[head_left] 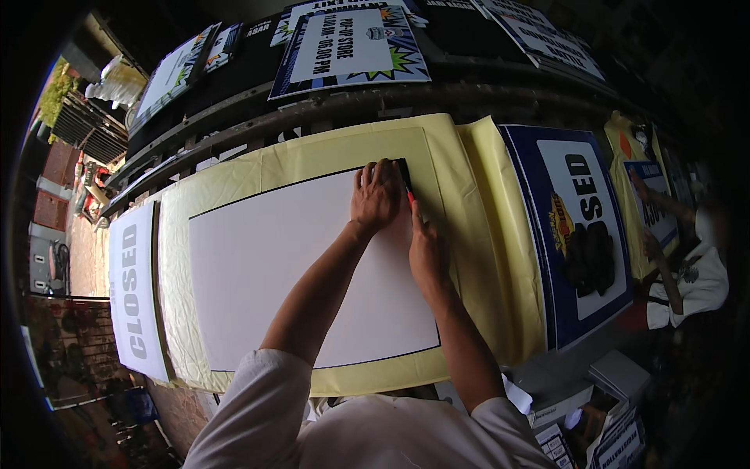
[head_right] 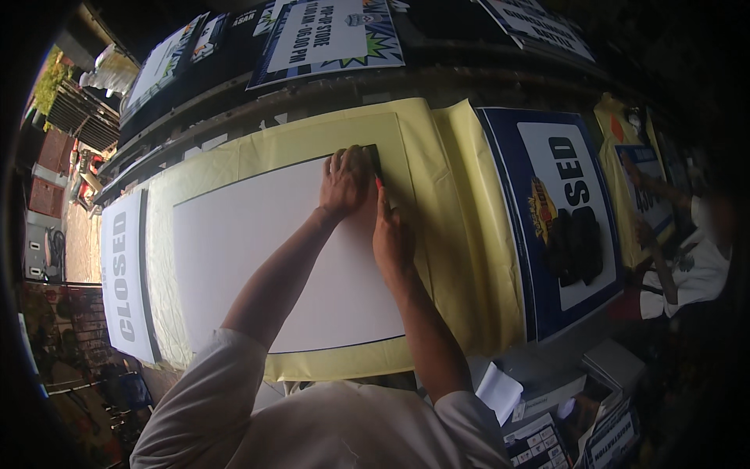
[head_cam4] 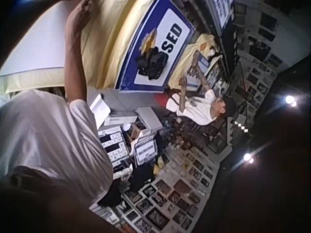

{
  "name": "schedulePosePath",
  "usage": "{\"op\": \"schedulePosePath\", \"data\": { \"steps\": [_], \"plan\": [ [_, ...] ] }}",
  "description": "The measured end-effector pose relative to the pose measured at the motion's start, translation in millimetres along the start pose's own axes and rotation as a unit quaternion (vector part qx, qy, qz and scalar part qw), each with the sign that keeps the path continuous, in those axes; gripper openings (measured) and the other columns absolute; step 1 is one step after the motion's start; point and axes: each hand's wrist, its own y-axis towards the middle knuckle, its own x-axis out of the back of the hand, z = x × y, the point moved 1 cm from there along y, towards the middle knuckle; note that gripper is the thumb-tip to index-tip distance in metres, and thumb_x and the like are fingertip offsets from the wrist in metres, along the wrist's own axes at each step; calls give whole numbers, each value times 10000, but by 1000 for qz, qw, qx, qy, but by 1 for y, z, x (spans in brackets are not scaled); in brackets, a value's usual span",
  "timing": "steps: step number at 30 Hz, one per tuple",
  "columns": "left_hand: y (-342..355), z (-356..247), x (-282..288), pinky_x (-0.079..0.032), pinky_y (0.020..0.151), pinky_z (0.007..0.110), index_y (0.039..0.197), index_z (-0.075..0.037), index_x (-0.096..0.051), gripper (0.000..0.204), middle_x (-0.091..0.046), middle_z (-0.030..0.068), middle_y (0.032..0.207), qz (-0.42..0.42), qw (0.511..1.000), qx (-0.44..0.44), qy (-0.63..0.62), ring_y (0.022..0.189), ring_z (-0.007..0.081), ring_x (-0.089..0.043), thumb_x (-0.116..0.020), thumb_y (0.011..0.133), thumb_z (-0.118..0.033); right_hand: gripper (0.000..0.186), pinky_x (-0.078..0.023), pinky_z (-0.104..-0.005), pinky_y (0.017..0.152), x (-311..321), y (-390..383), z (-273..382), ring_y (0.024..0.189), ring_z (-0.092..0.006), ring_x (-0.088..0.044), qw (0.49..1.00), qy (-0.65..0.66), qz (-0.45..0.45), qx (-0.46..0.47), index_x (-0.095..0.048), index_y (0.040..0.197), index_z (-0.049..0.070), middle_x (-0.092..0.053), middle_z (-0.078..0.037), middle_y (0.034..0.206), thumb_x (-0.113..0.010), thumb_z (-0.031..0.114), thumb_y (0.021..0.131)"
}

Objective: The person wipes a large printed sign with a cloth, then uses a utility knife and a straightedge to trim the edges of the sign. They cut along the sides and corners, remove the excess material, and repeat the process on another sign.

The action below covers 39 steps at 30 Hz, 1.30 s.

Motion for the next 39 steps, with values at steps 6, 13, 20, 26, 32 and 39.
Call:
{"op": "schedulePosePath", "data": {
  "steps": [6, 13, 20, 26, 32, 39],
  "plan": [
    [1, 0, 1, -285, 1184, 542, 1501, -14, -478, 577, -496, 237, 1488, 0, 1000, -5, 1, 1406, 445, -412, -480, 991, -284, 709, -586, -399, 598, 5, -22, -5, 715, -327, -725, 1000, -23, 13, -5, -402, 1571, 61, -674, -192, 858, -618, -30, 903],
    [0, 1, -3, -248, 1206, 532, 1534, -30, -469, 687, -449, 207, 1538, 16, 1000, 12, -10, 1445, 407, -363, -519, 1006, -467, 744, -577, -452, 616, 14, -49, -6, 705, -377, -710, 1000, 10, 19, -16, -396, 1591, 73, -673, -226, 861, -589, -71, 887],
    [0, 0, 1, -219, 1227, 521, 1559, -41, -442, 852, -423, 183, 1562, 42, 999, 24, -1, 1468, 379, -332, -563, 953, -627, 719, -584, -463, 631, 23, -72, -6, 724, -391, -716, 998, 41, 30, -31, -387, 1592, 71, -683, -235, 908, -564, -67, 909],
    [0, 0, -1, -208, 1234, 516, 1572, -48, -419, 949, -415, 175, 1575, 44, 998, 26, 19, 1483, 362, -317, -584, 908, -705, 706, -599, -405, 587, 21, -92, -13, 689, -346, -730, 1000, 14, 10, -2, -381, 1570, 49, -682, -203, 881, -590, -54, 904],
    [0, 4, -5, -206, 1235, 518, 1577, -57, -418, 949, -407, 164, 1587, 48, 998, 27, 12, 1491, 361, -310, -582, 908, -709, 751, -593, -421, 596, 30, -118, -14, 685, -351, -714, 998, 13, 48, -25, -358, 1592, 75, -661, -192, 900, -587, -64, 891],
    [-1, 7, -8, -198, 1240, 517, 1583, -65, -409, 949, -394, 161, 1595, 43, 999, 27, 9, 1505, 359, -294, -586, 906, -705, 719, -604, -436, 617, 41, -156, -15, 704, -358, -706, 995, 6, 81, -49, -330, 1615, 111, -654, -187, 950, -591, 0, 954]
  ]
}}
